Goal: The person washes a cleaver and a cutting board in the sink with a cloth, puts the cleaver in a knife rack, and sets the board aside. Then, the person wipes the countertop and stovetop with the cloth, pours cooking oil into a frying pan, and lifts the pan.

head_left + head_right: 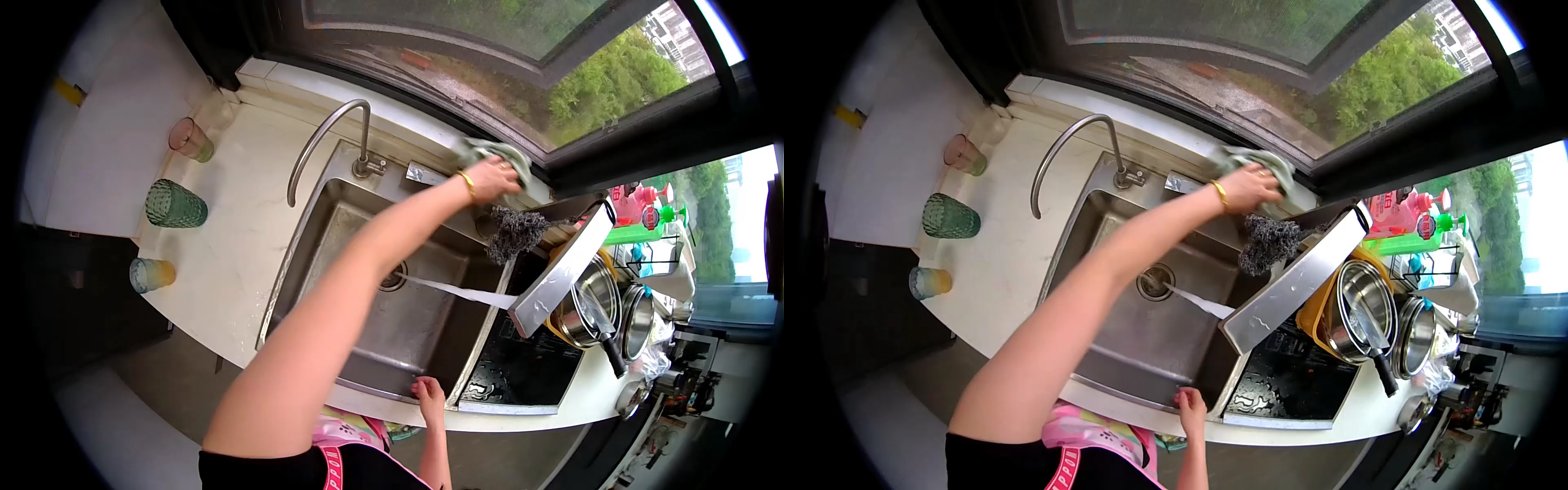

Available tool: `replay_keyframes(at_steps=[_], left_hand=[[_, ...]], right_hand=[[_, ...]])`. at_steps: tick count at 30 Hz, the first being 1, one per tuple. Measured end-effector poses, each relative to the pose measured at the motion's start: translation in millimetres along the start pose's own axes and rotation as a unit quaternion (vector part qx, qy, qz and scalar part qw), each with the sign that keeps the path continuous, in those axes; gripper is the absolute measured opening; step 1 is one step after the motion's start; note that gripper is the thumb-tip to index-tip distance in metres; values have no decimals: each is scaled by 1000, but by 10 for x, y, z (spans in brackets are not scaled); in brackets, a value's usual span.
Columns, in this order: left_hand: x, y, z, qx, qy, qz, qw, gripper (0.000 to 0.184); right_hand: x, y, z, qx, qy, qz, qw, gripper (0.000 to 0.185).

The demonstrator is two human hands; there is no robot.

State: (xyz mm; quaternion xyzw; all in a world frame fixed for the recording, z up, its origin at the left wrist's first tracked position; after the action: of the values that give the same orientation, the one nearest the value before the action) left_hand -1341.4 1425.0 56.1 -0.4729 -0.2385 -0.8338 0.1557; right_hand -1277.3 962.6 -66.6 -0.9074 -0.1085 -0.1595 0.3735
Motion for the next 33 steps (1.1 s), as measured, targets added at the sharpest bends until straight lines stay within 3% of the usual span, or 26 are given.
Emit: replay_keyframes(at_steps=[3, 6, 7, 10, 13, 15, 17, 20, 23, 25, 26, 29, 31, 33], left_hand=[[446, -443, -563, 61, 28, 59, 996, 31], [939, -799, -1113, 220, -8, 179, 959, 34], [1045, -946, -1295, 278, 19, 178, 944, 33], [1089, -1002, -1385, 360, 19, 201, 911, 26], [1086, -1345, -1287, 465, 8, 285, 838, 10], [1088, -1429, -1228, 467, 44, 201, 860, 8], [1129, -956, -1093, 377, 96, 105, 915, 11], [1137, -100, -1131, 369, 63, -85, 923, 22], [1109, 895, -1362, 376, -7, -193, 906, 30], [1061, 1355, -1491, 355, 41, -237, 903, 37], [997, 1504, -1549, 354, 18, -234, 905, 39], [898, 1652, -1654, 375, -4, -260, 890, 38], [792, 1659, -1777, 366, 112, -367, 848, 37], [576, 1654, -1894, 376, 132, -399, 826, 38]], right_hand=[[23, -117, 35, 22, -5, -51, 998, 15], [31, -236, 96, 39, -19, -80, 996, 15], [16, -265, 93, 53, -23, -109, 992, 15], [71, -386, 66, 73, -23, -112, 991, 15], [-54, -614, 129, 88, -37, -144, 985, 15], [-138, -747, 192, 102, -38, -162, 981, 15], [-120, -762, 242, 95, -31, -104, 990, 14], [24, -807, 249, 119, -51, -23, 991, 15], [233, -883, 257, 120, -68, 53, 989, 21], [260, -1142, 131, 60, -64, 158, 984, 33], [192, -1186, 143, 42, -94, 200, 974, 49], [-71, -1382, 370, -48, -137, 320, 936, 60], [-159, -1452, 511, -65, -154, 340, 925, 60], [-260, -1397, 690, -80, -174, 355, 915, 60]])
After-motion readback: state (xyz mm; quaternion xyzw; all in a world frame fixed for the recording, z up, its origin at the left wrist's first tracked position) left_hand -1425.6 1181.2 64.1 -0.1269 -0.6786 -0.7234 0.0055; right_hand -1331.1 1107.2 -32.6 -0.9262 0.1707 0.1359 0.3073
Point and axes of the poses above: each hand's wrist, its own z-axis towards the middle knuckle, its own x-axis out of the back of the hand, y = z × x, the point moved 9 cm from there along z, towards the middle knuckle, and after that the axes turned 4 degrees about -z, right-handed, at the moved point
